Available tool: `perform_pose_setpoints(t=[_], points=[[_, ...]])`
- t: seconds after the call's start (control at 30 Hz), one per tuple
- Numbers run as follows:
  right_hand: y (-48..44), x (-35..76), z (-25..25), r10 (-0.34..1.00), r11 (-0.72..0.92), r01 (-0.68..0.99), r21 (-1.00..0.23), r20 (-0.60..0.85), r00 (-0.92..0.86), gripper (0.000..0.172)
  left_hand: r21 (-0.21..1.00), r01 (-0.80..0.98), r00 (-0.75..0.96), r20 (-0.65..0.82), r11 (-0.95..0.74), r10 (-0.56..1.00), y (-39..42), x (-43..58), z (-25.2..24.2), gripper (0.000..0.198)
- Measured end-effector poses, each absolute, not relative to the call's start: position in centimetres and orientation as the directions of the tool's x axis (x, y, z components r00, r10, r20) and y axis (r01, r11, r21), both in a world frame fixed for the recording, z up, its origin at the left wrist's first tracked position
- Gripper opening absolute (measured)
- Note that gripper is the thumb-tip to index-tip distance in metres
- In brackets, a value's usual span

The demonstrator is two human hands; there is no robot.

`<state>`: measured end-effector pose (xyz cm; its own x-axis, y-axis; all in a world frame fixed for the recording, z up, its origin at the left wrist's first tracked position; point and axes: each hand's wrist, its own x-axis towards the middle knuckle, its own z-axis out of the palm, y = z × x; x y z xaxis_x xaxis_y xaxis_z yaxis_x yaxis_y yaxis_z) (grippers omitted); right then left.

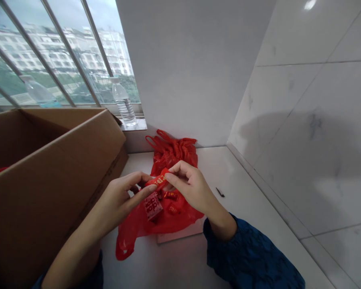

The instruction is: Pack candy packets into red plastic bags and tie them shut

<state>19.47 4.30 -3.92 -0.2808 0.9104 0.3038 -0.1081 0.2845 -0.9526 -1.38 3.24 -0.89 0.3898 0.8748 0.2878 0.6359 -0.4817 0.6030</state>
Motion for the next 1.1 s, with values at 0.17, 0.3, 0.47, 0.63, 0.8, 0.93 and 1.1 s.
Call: perform_pose_setpoints(t=[0.17, 0.3, 0.47, 0.63, 0.8, 0.93, 1.1], points=[[4.1, 19.6, -3.5, 0.91, 0.337, -0.022, -0.941, 0.332, -0.248, 0.015, 0.568, 0.641, 0.4, 0.327, -0.517, 0.856, 3.3, -1.6, -1.3, 0.022], [4.0, 19.5, -3.4, 0.887, 0.431, 0.034, -0.902, 0.416, -0.199, 0.017, 0.563, 0.62, 0.433, 0.335, -0.546, 0.837, 3.2, -1.6, -1.4, 0.024], [3.6, 18.9, -3.6, 0.907, 0.404, -0.023, -0.914, 0.404, -0.118, 0.02, 0.611, 0.531, 0.446, 0.387, -0.587, 0.807, 3.2, -1.2, -1.3, 0.027], [3.4, 18.0, -4.1, 0.921, 0.386, -0.082, -0.919, 0.389, -0.028, 0.019, 0.638, 0.48, 0.437, 0.421, -0.601, 0.795, 3.0, -1.1, -1.0, 0.025], [3.5, 18.4, -3.8, 0.912, 0.398, 0.0, -0.917, 0.396, -0.106, 0.018, 0.605, 0.516, 0.472, 0.39, -0.606, 0.791, 2.7, -1.6, -0.6, 0.02], [3.6, 19.0, -3.5, 0.894, 0.434, 0.056, -0.899, 0.422, -0.149, 0.017, 0.569, 0.569, 0.455, 0.383, -0.594, 0.804, 2.8, -1.6, -0.8, 0.017], [3.5, 18.9, -3.5, 0.853, 0.516, 0.101, -0.851, 0.5, -0.149, 0.015, 0.582, 0.57, 0.399, 0.42, -0.579, 0.815, 2.9, -1.2, -1.1, 0.012]])
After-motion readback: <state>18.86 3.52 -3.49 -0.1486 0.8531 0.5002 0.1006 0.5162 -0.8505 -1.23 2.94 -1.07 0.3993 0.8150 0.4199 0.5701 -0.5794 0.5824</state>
